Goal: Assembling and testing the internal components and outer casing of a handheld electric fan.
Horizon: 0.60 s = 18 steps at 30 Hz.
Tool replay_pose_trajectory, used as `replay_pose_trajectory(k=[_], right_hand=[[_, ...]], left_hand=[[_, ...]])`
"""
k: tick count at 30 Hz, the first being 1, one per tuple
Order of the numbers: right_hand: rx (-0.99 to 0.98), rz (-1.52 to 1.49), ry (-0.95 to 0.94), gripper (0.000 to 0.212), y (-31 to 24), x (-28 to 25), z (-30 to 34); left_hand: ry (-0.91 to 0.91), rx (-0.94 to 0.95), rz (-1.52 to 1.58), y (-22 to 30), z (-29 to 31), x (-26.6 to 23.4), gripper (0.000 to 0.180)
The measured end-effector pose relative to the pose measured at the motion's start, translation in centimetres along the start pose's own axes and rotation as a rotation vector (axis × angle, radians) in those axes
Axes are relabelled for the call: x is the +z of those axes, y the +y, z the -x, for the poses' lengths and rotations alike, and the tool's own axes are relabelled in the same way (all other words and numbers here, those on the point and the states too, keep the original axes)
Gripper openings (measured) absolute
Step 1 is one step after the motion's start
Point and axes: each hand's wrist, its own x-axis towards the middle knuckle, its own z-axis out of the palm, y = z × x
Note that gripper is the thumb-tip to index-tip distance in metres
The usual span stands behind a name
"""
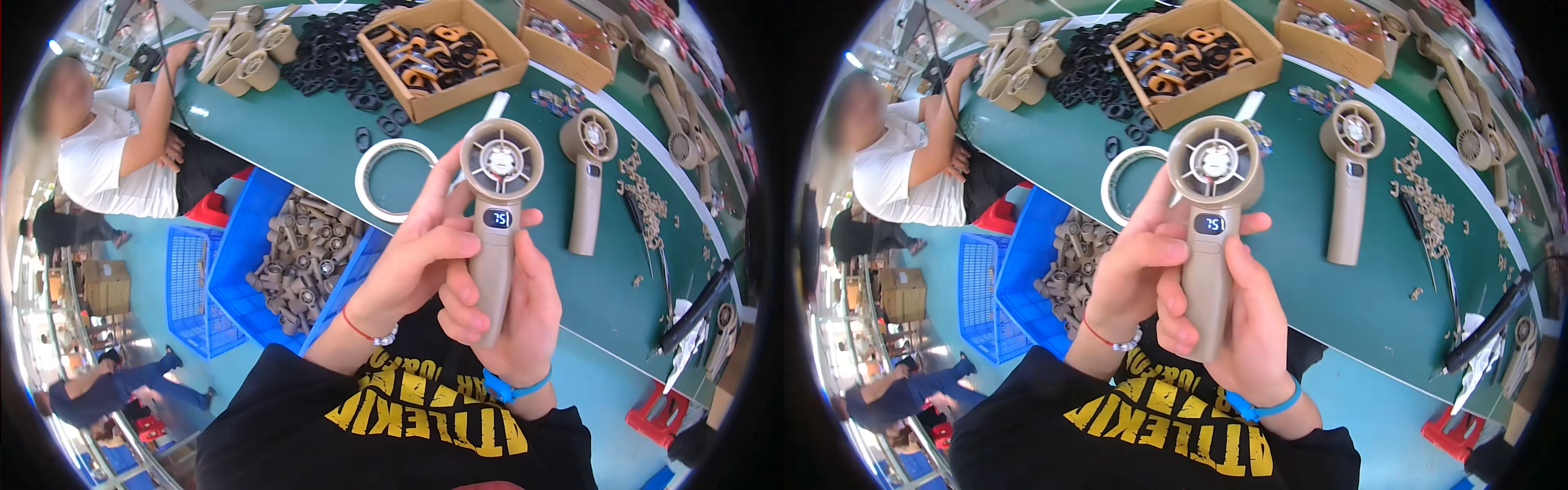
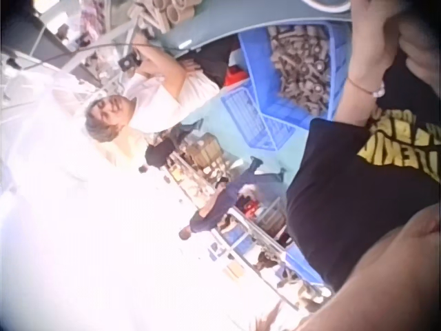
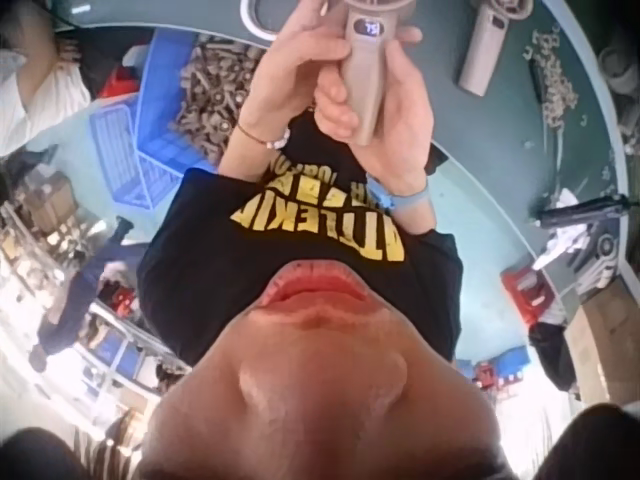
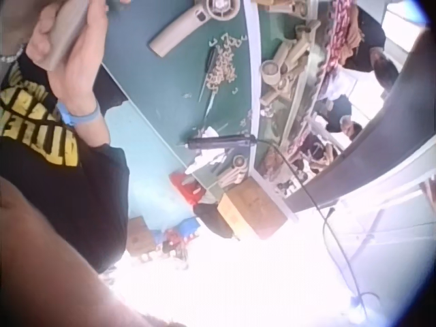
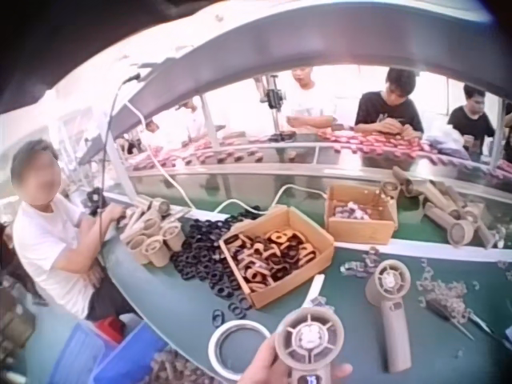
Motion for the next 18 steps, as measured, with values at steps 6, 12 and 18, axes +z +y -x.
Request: replay_pose_trajectory(k=[6,12,18], right_hand=[[0.0,0.039,-0.018,0.051,0.4,1.0,-0.8],[-0.005,-0.014,0.022,0.046,1.0,1.1,-0.7],[-0.019,0.021,0.022,0.041,1.2,0.2,-0.4]], left_hand=[[0.068,0.024,0.01,1.0,0.2,0.3,0.083],[-0.019,0.019,0.039,0.9,0.4,-0.6,0.084],[-0.007,0.093,-0.043,0.7,1.1,-0.5,0.083]])
